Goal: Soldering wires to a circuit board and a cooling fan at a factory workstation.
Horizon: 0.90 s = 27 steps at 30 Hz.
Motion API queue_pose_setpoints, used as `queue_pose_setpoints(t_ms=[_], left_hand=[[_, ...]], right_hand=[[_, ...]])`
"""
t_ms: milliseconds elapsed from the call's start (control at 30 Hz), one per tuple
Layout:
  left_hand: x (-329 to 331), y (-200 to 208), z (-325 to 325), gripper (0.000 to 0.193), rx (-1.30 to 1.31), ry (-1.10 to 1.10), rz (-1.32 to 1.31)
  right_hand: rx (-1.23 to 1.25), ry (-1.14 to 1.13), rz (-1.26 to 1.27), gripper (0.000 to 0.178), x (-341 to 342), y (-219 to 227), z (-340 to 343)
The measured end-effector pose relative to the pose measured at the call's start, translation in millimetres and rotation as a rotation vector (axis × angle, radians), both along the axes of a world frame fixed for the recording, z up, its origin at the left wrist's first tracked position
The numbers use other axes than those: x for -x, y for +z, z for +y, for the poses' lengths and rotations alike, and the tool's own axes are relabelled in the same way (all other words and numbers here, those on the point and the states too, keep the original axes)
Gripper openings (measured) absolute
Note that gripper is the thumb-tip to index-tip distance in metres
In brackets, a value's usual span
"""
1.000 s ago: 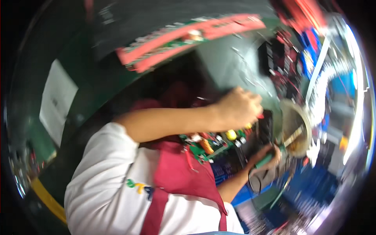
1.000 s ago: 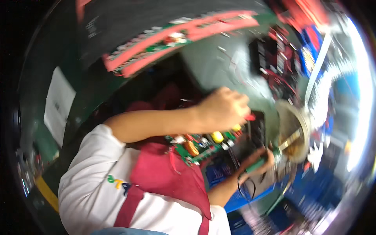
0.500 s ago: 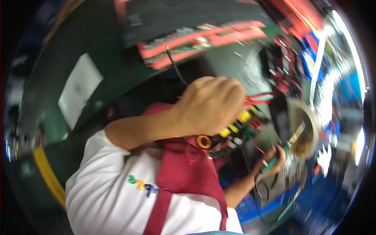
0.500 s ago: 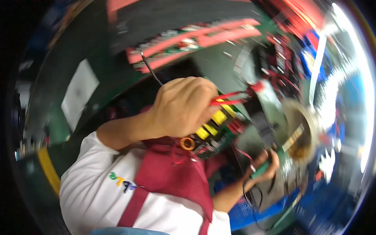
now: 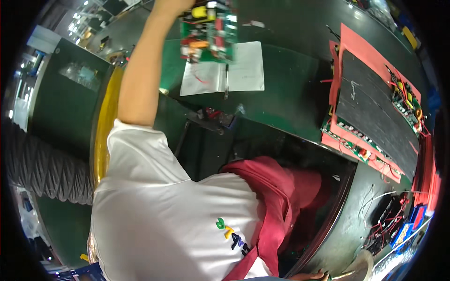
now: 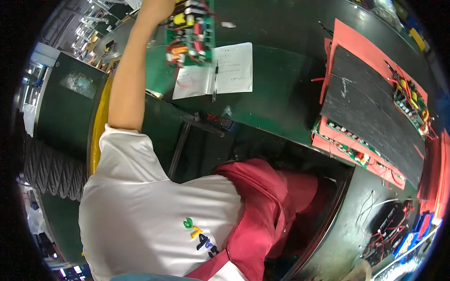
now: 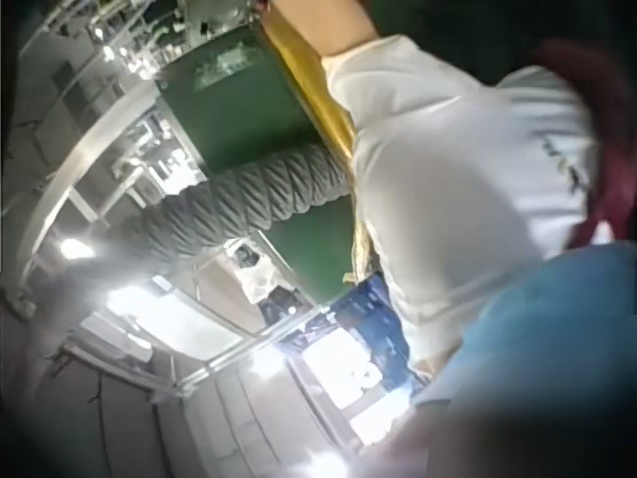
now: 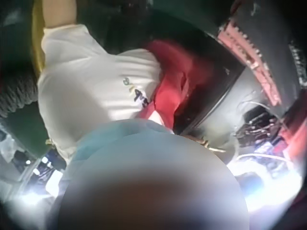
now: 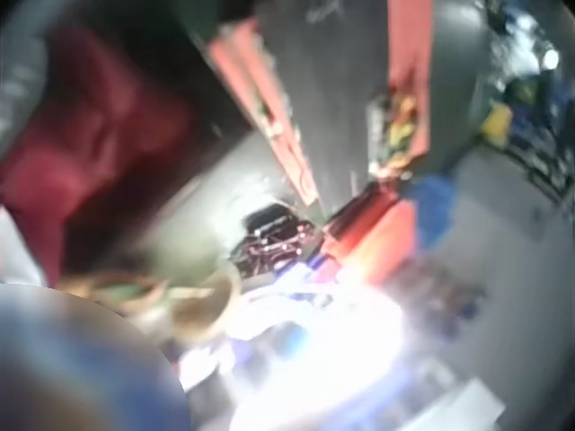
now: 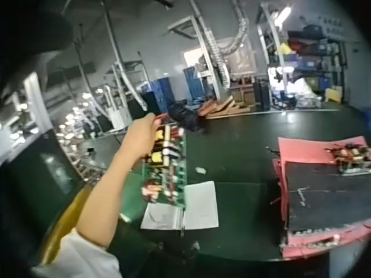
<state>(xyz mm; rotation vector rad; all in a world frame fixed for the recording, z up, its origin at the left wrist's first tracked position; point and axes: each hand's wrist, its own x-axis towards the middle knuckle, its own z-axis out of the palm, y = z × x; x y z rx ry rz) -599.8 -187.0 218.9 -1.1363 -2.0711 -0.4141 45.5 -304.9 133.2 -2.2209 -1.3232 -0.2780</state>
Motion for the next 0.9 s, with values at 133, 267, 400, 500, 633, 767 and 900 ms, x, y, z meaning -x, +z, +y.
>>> queue_pose_setpoints(t_ms=[133,267,400,500,633,767,900], left_hand=[[260.5,-37.3,-81.0,0.032,0.298,0.204,0.051],[318.6,-102.3,-140.9,0.036,0.684,0.407,-0.149],[311.6,-198.7,-129.3,0.029,1.085,0.615,-0.417],[347.1,-161.4,-225.2,0.044,1.297,0.915,-0.455],[267.0,-189.4,-118.4,0.040,0.784,0.916,-0.580],[206.4,-110.8,-32.3,0.035,0.484,0.717,-0.312],[15.7,-53.9,74.7,0.020,0.143,0.099,-0.257]], right_hand=[[-0.036,0.258,-0.171,0.020,15.9,-13.4,29.9],[-0.069,0.339,-0.180,0.021,27.3,-24.4,49.9],[-0.094,0.379,-0.261,0.021,51.8,-28.1,61.6],[-0.106,0.520,-0.140,0.022,29.6,-52.4,87.4],[-0.114,0.536,-0.250,0.022,26.6,-46.0,79.0],[-0.128,0.635,-0.221,0.023,12.4,-65.9,87.9],[-0.114,0.686,-0.228,0.023,-8.0,-87.4,90.4]])
